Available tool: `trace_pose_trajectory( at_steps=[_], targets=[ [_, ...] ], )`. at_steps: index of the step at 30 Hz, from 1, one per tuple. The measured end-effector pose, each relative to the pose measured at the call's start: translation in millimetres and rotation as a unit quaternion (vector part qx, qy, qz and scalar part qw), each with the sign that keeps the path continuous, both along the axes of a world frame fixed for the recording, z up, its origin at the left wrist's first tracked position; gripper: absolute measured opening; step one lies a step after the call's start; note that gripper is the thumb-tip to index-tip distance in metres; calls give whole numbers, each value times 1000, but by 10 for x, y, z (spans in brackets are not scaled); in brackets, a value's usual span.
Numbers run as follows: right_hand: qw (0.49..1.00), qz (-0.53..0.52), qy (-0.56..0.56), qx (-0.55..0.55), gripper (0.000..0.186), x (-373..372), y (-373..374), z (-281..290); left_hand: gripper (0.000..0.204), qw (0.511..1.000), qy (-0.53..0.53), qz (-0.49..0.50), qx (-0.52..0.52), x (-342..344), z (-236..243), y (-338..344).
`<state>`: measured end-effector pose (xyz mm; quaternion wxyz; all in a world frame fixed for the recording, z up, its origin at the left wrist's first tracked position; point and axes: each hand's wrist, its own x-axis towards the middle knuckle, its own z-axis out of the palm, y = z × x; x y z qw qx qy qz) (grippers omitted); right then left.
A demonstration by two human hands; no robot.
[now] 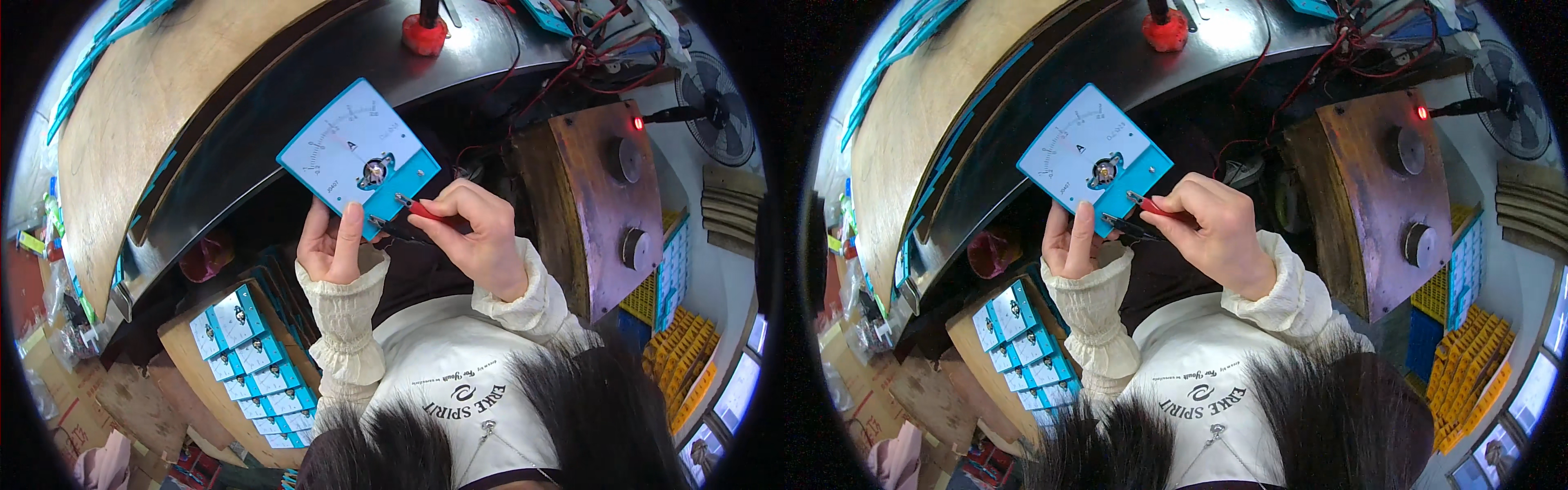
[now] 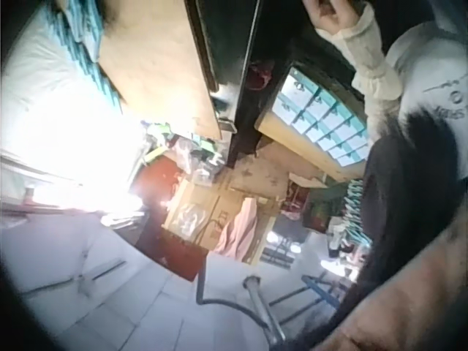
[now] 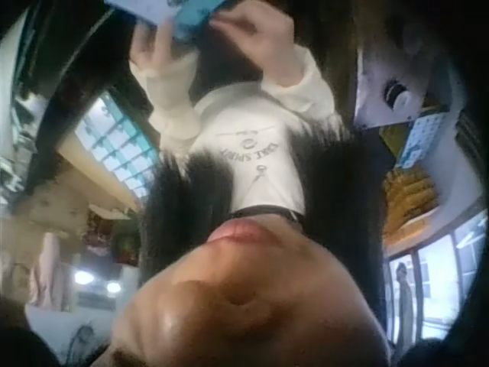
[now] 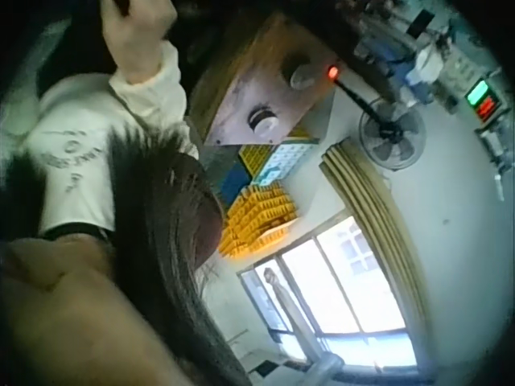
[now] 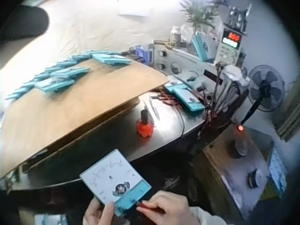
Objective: The person tests analog meters by connecting test clips to their terminals, placing them on a testing fixture, trimming wire with cutters, and stacking them onto a wooden board.
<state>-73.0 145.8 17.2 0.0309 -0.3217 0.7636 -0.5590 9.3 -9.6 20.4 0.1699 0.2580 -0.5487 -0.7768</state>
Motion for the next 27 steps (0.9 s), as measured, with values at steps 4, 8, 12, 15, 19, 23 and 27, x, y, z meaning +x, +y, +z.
trace_pose_trajectory(
  at_steps=[4, 8, 12, 15, 19, 23, 27],
  targets=[
    [998, -27, -20, -58, 20, 16, -33, -54, 39, 1000, 18, -8, -6, -8, -19, 28],
    [996, -55, 30, -57, 22, 21, 32, -80, 37, 999, -6, -29, -17, -3, -39, 65],
    [992, -111, 52, -15, 53, -4, 230, -12, 34, 997, -31, -73, 21, -157, -46, 195],
    [985, -142, 49, 83, 107, 11, 307, 56, 38, 993, 4, -120, 5, -290, -71, 467],
    [975, -217, -49, 10, 113, 39, 605, -287, 57, 972, 6, -233, -35, -292, -214, 773],
    [863, -484, 77, 124, 101, -255, 1717, -579, 64, 926, 17, -354, -130, -318, -309, 719],
    [614, -737, 49, 278, 87, -199, 3072, -765, 58, 925, -25, -361, -121, -447, -456, 636]
  ],
)
